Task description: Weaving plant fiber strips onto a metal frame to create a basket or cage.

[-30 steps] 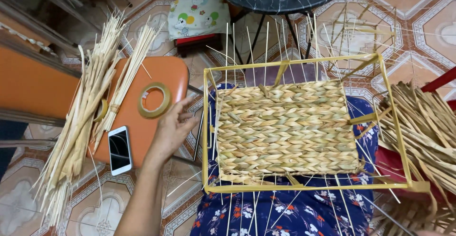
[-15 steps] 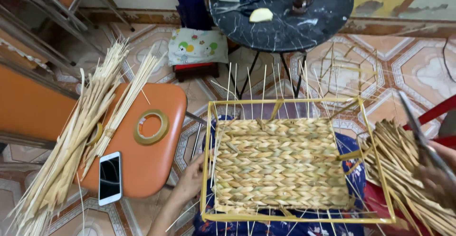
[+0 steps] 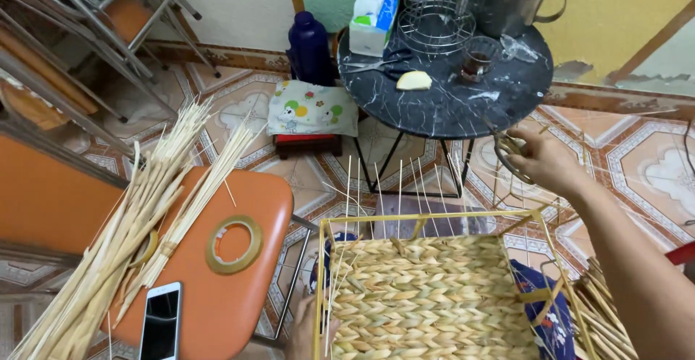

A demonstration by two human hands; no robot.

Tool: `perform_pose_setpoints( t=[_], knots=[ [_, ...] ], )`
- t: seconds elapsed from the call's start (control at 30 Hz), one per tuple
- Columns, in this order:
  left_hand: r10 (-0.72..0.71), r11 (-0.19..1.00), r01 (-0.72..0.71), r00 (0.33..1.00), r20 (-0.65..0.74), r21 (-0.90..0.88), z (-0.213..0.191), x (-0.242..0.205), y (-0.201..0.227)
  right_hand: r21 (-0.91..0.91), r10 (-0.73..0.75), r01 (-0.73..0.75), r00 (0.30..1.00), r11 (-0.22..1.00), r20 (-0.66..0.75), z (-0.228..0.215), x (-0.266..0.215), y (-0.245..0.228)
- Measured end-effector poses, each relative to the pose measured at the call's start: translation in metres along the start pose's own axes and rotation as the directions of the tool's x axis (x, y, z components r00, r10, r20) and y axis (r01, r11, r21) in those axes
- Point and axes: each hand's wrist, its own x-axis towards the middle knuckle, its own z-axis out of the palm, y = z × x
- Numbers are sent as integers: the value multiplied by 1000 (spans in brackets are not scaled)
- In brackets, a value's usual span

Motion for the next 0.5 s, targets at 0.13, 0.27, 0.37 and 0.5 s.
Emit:
perform_pose_setpoints(
  t=[0.13,0.27,0.37,0.5],
  knots=[
    [208,978,-207,977,-46,21,20,5,-46,-433,-201,143,975,890,-92,24,65,33],
    [303,953,-302,951,-55,27,51,16,-116,-558,-135,57,986,828,-99,38,90,15],
    [230,971,-230,973,-4,-71,64,19,-142,-555,-239,112,958,824,-161,45,105,10],
    [263,959,-267,963,-56,-98,77,25,-179,-549,-278,159,950,820,-141,56,130,23]
  ],
)
